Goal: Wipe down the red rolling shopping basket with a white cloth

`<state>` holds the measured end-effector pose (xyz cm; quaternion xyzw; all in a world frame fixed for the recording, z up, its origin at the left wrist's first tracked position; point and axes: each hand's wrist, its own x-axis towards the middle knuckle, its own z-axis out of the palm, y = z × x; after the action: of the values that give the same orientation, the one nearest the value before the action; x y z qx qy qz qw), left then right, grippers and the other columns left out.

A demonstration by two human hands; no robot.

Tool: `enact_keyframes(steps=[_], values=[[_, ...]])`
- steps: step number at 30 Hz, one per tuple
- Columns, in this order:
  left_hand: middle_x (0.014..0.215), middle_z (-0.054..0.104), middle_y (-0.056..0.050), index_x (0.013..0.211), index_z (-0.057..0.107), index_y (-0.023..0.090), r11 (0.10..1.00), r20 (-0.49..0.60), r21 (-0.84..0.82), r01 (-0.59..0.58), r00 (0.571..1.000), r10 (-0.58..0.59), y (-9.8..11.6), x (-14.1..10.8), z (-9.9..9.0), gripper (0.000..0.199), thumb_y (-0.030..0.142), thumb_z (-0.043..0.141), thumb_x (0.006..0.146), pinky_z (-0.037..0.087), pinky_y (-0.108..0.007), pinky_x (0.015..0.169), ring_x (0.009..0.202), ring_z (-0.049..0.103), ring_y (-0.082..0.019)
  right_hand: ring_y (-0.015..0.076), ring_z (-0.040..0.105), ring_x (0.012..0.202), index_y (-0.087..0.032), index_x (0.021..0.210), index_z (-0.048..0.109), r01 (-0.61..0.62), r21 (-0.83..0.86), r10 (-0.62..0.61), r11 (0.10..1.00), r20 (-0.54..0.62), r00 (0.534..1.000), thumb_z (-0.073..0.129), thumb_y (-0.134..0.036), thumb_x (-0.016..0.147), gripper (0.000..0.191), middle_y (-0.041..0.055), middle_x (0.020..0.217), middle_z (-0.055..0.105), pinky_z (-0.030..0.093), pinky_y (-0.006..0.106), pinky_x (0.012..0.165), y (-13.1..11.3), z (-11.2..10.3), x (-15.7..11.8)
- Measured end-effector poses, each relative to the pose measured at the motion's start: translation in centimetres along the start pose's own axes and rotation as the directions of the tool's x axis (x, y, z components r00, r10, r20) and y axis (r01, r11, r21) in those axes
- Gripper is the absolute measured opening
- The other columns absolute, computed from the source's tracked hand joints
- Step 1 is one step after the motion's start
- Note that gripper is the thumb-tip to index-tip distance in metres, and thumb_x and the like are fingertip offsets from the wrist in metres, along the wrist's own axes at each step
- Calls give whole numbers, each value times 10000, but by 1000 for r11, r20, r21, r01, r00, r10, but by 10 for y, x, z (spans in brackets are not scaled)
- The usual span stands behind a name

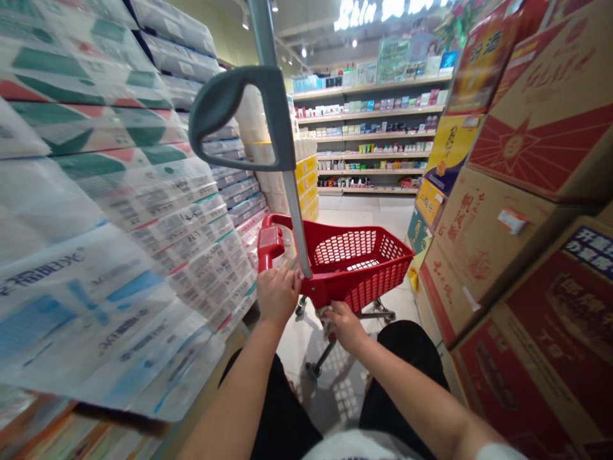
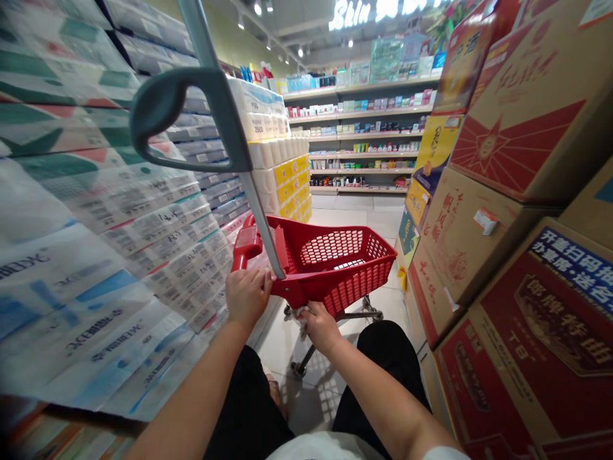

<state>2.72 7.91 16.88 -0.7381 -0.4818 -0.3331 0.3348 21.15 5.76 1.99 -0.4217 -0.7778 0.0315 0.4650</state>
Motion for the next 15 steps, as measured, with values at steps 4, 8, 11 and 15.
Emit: enact_keyframes(steps=[4, 8, 11, 15], values=[[934, 674, -59, 968, 662, 216, 998, -39, -58, 27, 999, -29, 6, -18, -3, 168, 290, 536, 884, 338, -440, 984, 995, 533, -258, 258, 552, 1097, -206, 1126, 670, -7, 24, 9, 1000, -101, 995, 436, -176, 908, 322, 123, 1159, 603, 491, 446, 934, 1, -6, 2], [1083, 652, -71, 1114, 625, 213, 995, -53, -91, 48, 997, -53, 8, -30, -1, 254, 262, 542, 879, 274, -467, 1091, 1136, 484, -275, 251, 586, 1024, -219, 1034, 706, 30, 29, -30, 999, 2, 1000, 490, -184, 894, 260, 102, 1059, 647, 518, 427, 884, 6, -6, -4], [1088, 645, -70, 1099, 623, 210, 991, -43, -127, 44, 998, -49, 5, -29, 1, 237, 252, 527, 886, 254, -480, 1113, 1159, 466, -272, 253, 578, 1054, -215, 1056, 703, 9, 53, -8, 999, -35, 999, 482, -180, 900, 273, 106, 1102, 639, 510, 440, 907, 7, -5, -4], [1035, 632, -70, 970, 631, 207, 970, -27, -205, 132, 990, -140, 0, -21, 4, 190, 255, 455, 918, 213, -519, 1123, 1161, 452, -265, 262, 550, 1129, -203, 1143, 674, 12, 65, -8, 998, -60, 998, 460, -185, 917, 311, 121, 1184, 612, 483, 460, 964, 8, -1, 6]])
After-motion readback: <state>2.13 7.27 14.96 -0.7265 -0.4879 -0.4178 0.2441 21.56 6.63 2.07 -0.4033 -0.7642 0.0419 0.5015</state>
